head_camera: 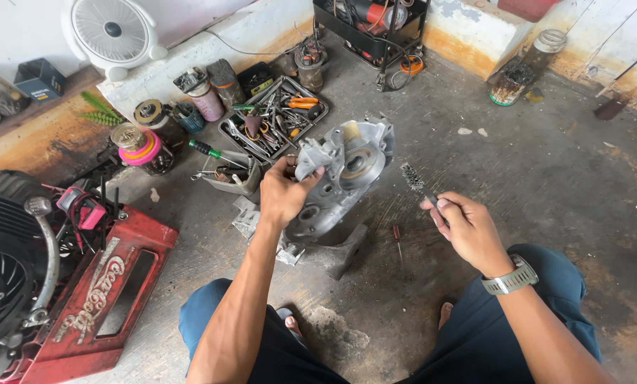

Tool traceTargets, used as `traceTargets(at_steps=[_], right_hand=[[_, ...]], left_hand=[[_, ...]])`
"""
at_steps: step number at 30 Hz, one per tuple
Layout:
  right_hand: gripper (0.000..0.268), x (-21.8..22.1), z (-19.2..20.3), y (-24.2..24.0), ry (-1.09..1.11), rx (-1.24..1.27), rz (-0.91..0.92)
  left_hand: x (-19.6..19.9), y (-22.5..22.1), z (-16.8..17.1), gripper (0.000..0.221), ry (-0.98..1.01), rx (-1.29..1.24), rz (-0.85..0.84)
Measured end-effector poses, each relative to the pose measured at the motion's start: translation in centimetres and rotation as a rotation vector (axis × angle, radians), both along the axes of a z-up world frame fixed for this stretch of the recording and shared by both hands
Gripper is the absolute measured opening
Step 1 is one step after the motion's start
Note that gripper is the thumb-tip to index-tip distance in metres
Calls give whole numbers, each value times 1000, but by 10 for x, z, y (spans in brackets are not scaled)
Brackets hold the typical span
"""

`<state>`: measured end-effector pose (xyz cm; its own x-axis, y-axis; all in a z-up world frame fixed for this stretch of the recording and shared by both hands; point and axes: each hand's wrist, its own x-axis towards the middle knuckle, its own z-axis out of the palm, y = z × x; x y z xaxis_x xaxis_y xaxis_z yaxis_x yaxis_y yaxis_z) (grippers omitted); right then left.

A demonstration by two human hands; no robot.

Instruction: The person scrubs a metal engine casing with a wire brush, rotating the part to clean multiple surfaces and crevices. The person holds the part with one hand and uses the brush with the other, focusing on internal and external areas.

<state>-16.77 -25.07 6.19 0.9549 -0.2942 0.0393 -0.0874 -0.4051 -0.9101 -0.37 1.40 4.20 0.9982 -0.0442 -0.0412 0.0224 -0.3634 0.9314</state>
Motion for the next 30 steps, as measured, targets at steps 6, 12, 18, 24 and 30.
traceTargets(at_steps=[6, 12, 18, 24, 30], right_hand=[[24, 4, -21, -4, -114, -95, -25], [22, 14, -34, -16, -199, -69, -99], [40, 1, 1, 15, -378, -127, -33], [27, -8, -24, 12, -441, 49, -34], [27, -12, -17, 11, -483, 35, -24]], left_hand=[[4, -1, -22, 38, 76, -331, 39], [-22, 6, -9, 42, 185, -430, 109], [-57, -1, 9, 43, 273, -580, 188], [-71, -4, 26, 43, 244, -808, 142], [-66, 2, 10, 47, 238, -814, 67]])
